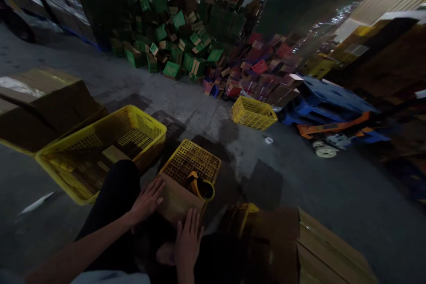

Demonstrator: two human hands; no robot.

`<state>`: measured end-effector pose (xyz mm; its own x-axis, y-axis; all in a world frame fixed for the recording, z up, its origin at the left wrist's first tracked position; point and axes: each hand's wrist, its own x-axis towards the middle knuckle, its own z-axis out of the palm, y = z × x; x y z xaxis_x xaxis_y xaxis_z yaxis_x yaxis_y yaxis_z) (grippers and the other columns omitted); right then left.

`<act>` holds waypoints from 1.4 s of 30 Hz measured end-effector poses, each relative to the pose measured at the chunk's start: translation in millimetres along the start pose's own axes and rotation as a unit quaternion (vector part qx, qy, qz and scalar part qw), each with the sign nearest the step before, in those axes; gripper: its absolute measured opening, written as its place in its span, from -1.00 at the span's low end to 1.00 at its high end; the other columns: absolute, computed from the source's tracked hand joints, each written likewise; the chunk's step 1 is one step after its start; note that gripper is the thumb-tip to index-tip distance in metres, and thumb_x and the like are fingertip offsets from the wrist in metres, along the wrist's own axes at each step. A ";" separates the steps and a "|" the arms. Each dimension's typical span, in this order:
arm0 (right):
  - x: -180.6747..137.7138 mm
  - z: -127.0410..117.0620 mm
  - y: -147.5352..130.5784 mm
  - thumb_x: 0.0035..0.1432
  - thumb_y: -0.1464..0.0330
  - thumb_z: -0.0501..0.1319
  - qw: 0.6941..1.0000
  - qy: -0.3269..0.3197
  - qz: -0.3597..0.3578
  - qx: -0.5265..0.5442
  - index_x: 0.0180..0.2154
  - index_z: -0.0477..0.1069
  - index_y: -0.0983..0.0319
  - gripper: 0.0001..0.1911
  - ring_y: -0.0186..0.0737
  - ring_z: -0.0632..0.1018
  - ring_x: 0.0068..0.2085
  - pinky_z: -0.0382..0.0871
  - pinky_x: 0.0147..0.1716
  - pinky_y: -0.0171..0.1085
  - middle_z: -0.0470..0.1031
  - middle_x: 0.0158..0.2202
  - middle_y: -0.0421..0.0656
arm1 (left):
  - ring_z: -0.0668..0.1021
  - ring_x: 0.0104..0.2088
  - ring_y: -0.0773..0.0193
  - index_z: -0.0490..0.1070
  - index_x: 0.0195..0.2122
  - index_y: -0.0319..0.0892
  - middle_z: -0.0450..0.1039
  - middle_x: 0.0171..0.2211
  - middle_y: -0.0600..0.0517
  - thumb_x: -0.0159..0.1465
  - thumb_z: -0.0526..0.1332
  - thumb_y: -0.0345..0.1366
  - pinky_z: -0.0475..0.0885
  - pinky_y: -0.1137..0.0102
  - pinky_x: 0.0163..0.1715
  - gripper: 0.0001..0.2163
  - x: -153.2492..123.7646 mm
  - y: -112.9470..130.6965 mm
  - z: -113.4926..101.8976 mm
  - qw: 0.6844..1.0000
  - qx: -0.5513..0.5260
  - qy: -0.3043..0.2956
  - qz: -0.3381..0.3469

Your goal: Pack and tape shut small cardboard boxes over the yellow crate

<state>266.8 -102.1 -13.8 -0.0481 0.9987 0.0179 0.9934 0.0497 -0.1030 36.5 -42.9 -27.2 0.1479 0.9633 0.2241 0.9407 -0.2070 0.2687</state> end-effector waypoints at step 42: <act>-4.9 41.4 -36.3 0.40 0.18 0.09 0.998 0.027 -0.028 0.039 0.41 0.07 -0.02 -0.39 0.26 0.07 0.43 0.17 0.28 0.21 -0.04 0.48 0.01 | 0.14 0.42 -0.14 0.06 0.44 0.02 -0.11 0.48 -0.11 0.33 0.20 -0.35 0.32 0.01 0.25 -0.34 -39.2 14.4 19.9 0.994 -0.023 0.019 0.104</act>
<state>226.6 -108.3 -51.3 -0.0953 0.9922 0.0798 0.9781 0.1082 -0.1779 50.3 -80.3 -50.7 0.3255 0.8918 0.3142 0.8758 -0.4096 0.2552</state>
